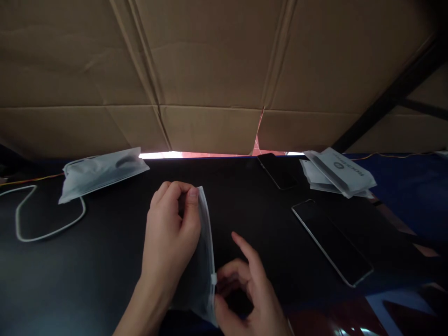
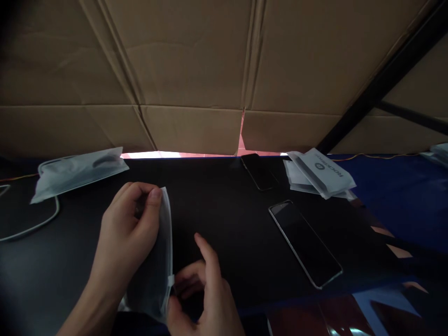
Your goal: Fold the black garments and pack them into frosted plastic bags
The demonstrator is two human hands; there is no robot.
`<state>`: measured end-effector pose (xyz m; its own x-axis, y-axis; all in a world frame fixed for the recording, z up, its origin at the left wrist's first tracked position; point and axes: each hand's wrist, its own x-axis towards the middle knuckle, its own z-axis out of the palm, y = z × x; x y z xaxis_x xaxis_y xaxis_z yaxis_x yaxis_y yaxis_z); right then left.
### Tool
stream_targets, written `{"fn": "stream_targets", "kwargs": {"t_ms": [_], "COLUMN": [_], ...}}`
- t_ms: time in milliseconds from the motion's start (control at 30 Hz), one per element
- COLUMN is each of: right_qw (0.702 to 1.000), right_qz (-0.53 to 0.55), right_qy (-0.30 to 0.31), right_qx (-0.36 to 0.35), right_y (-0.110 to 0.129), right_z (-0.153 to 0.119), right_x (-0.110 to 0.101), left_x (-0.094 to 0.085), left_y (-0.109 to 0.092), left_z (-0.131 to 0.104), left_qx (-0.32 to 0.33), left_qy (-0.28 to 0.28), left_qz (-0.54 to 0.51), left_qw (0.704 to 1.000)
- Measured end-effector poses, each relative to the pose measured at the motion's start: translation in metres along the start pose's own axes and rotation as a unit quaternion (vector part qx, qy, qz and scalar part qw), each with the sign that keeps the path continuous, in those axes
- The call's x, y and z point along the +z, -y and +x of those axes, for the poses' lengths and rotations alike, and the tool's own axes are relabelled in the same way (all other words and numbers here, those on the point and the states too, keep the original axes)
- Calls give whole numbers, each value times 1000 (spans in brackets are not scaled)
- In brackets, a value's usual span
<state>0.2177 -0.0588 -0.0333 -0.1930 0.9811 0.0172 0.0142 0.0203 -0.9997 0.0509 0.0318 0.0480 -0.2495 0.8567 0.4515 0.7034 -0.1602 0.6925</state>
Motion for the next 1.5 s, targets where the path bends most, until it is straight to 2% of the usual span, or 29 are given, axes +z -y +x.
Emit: {"fn": "stream_targets", "kwargs": {"t_ms": [67, 133, 267, 433, 600, 700, 833, 933, 1067, 1167, 1267, 1333, 1433, 1500], "right_qw": [1000, 998, 987, 986, 992, 993, 980, 959, 949, 928, 871, 837, 819, 820], "right_qz": [-17, -63, -149, -129, -98, -81, -188, -258, -276, -330, -438, -494, -531, -536], "right_qy": [3, 16, 45, 90, 81, 49, 1, 19, 45, 4, -71, -103, -109, -100], "right_qx": [-9, 17, 30, 51, -28, -64, -67, -113, -144, -171, -210, -213, -188, -173], "right_y": [-2, 2, 19, 32, 22, 20, 19, 11, 3, 8, 9, 4, -6, -9], "right_z": [1, 4, 11, 13, 8, 8, 9, 3, -3, 3, 14, 19, 20, 19], "right_x": [4, 5, -2, -14, -13, -10, -7, -4, -7, -22, -42, -52, -56, -55], "left_x": [1, 3, 3, 2, 1, 0, 1, 3, -1, -9, -12, -11, -17, -33], "left_y": [-2, -4, -5, -1, 0, -2, 1, 9, 19, 21, 25, 30, 42, 55], "left_z": [-1, -1, -2, -4, -3, -3, 0, 13, 21, -8, -58, -85, -97, -90], "left_qx": [-3, -4, -3, 7, 18, 37, 60, 68, 85, 113, 187, 231, 247, 245], "left_qy": [-4, -2, 4, 15, 18, 13, 20, 13, 29, 58, 123, 143, 155, 165], "left_qz": [-5, -11, -20, -5, 22, 58, 108, 155, 205, 239, 301, 331, 330, 294], "left_qw": [1000, 1000, 1000, 1000, 999, 998, 992, 986, 975, 963, 927, 904, 898, 909]}}
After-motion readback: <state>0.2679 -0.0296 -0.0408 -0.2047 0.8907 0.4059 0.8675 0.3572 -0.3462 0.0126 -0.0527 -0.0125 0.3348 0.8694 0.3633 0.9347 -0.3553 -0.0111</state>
